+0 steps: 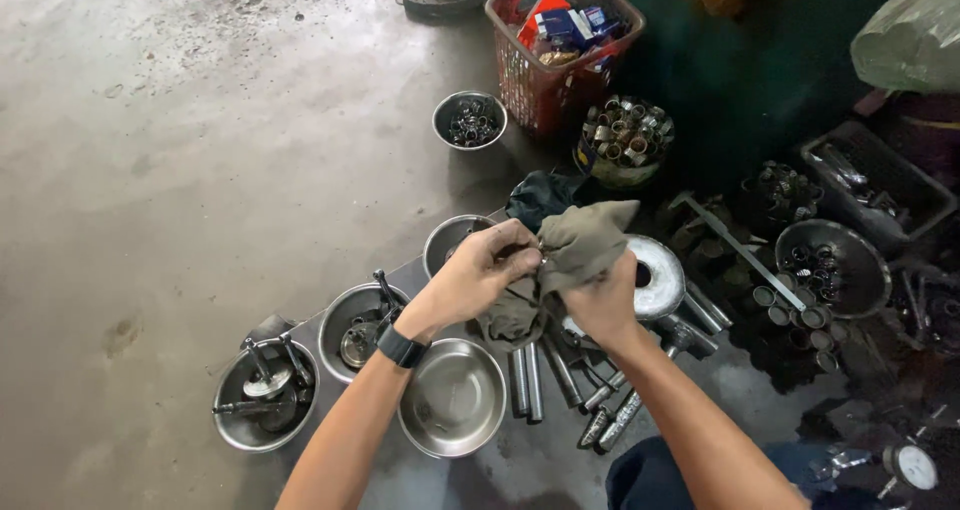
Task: The person assembles small metal components using a wrench and a cloth. They tighten a bolt on a cylindrical part, wipe it clean, and then place the assembled piece into a metal bowl among other parts.
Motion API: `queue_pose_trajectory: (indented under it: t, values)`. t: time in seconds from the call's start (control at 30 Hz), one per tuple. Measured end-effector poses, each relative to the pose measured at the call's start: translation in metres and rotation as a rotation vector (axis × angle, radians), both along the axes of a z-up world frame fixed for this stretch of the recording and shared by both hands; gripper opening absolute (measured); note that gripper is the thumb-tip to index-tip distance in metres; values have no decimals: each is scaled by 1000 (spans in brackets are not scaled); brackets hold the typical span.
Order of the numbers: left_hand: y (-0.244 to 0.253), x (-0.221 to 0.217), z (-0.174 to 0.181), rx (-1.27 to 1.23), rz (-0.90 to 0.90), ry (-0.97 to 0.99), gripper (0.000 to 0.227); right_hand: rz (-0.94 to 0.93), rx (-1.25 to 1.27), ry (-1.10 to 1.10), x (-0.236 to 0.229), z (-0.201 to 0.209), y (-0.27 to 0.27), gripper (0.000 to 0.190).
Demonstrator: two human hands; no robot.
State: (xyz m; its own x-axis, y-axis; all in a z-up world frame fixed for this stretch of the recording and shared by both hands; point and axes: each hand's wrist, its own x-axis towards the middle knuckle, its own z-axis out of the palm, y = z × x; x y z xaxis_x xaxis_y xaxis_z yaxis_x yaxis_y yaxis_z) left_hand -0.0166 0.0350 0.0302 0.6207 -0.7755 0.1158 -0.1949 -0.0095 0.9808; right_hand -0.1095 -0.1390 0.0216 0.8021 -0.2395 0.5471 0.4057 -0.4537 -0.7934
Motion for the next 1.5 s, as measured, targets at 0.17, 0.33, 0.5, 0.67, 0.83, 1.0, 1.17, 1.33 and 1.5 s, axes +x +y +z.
queue_pose_trajectory:
  t: [0.17,0.33,0.5,0.67,0.83,1.0,1.17,1.33,1.5]
  values:
    - [1,-2,7,-126,7,-248,10,60,105,-38,5,0,-1,23]
    - [4,-2,12,-136,61,-400,13,148,443,337,10,-1,-4,23]
    - [4,4,1,12,1,-66,11,7,-74,-16,5,19,6,13]
    - [1,-1,0,-90,33,-128,11,41,-56,-63,4,9,1,9]
    - [3,-4,16,-153,64,-373,14,148,543,363,9,0,-2,11]
    - [2,-1,5,-30,-28,-10,12,56,18,-1,-1,19,5,18]
    - [1,-5,-2,-162,30,-130,15,96,94,-5,5,-11,-5,16]
    - [4,-4,9,-146,67,-406,13,99,534,276,8,16,5,19]
    - [0,-2,0,28,64,-21,11,290,-73,-50,7,28,3,7]
